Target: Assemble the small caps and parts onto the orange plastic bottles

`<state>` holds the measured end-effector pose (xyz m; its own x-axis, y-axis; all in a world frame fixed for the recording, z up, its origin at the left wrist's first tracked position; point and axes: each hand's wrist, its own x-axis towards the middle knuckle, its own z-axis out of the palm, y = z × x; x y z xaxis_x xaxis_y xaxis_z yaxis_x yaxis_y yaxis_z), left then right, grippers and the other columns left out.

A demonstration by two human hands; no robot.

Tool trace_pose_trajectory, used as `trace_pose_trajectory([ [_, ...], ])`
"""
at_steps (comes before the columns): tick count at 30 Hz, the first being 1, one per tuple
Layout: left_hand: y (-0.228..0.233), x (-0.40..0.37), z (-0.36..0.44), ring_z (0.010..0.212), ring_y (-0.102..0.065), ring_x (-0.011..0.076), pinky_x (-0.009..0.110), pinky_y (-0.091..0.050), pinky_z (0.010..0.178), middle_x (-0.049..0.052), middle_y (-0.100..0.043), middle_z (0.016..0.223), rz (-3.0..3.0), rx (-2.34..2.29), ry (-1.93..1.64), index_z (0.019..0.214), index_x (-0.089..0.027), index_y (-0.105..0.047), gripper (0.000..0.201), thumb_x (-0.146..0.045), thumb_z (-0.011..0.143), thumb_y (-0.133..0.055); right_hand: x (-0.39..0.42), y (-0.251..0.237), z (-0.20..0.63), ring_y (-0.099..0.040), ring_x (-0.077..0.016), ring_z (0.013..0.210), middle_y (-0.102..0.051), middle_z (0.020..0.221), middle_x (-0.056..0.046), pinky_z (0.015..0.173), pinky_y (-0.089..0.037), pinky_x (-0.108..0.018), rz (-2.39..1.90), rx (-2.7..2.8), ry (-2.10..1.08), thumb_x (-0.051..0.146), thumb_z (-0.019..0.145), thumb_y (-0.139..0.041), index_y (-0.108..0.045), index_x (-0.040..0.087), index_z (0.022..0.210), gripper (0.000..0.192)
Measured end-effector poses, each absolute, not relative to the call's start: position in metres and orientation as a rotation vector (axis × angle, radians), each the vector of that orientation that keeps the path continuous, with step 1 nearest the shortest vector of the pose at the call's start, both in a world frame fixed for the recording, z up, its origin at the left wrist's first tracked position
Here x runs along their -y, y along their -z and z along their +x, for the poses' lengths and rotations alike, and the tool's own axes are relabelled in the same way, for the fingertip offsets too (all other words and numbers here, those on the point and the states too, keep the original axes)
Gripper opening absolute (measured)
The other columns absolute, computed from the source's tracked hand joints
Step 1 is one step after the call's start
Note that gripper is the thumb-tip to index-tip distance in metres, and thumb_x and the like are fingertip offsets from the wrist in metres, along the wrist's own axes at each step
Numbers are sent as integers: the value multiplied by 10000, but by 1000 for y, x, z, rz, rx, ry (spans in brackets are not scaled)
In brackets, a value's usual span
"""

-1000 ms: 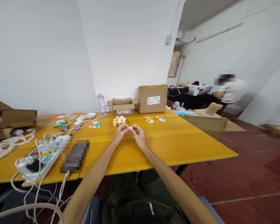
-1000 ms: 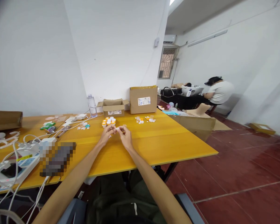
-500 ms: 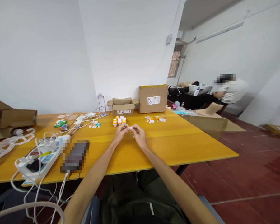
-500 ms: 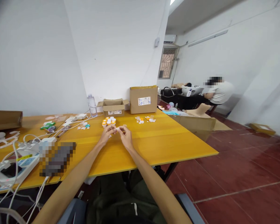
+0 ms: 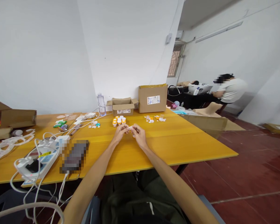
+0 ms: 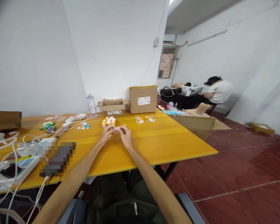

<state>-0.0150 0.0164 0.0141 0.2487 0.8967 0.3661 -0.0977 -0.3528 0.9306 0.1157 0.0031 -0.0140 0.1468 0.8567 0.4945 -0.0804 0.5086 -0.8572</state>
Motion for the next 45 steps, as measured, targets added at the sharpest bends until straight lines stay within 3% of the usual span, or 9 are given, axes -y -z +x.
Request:
trace_pose_trajectory([
  [12,-13,-17,-15,558,-508,118,254,-428,587,-36,-545,543,1478,-775,-1246,687,-184,-642,201,-361,683,-739,-4,14,120,-562,-135,531,-644,599,-14,425,-384,-222,-814,1191,-934,609,676,-707,-719,190,770,430],
  [22,-13,-16,-15,582,-512,114,245,-412,598,-34,-555,584,1458,-747,-1267,723,-180,-636,219,-372,710,-739,-3,10,119,-641,-175,697,-707,774,-33,518,-497,-249,-769,1195,-942,522,645,-750,-709,215,829,360],
  [45,-15,-14,-14,629,-551,130,254,-431,615,-17,-594,646,1524,-716,-1229,754,-181,-633,301,-409,678,-815,-4,12,118,-572,-158,629,-641,706,-18,479,-448,-245,-778,1222,-757,521,720,-691,-690,216,728,305],
])
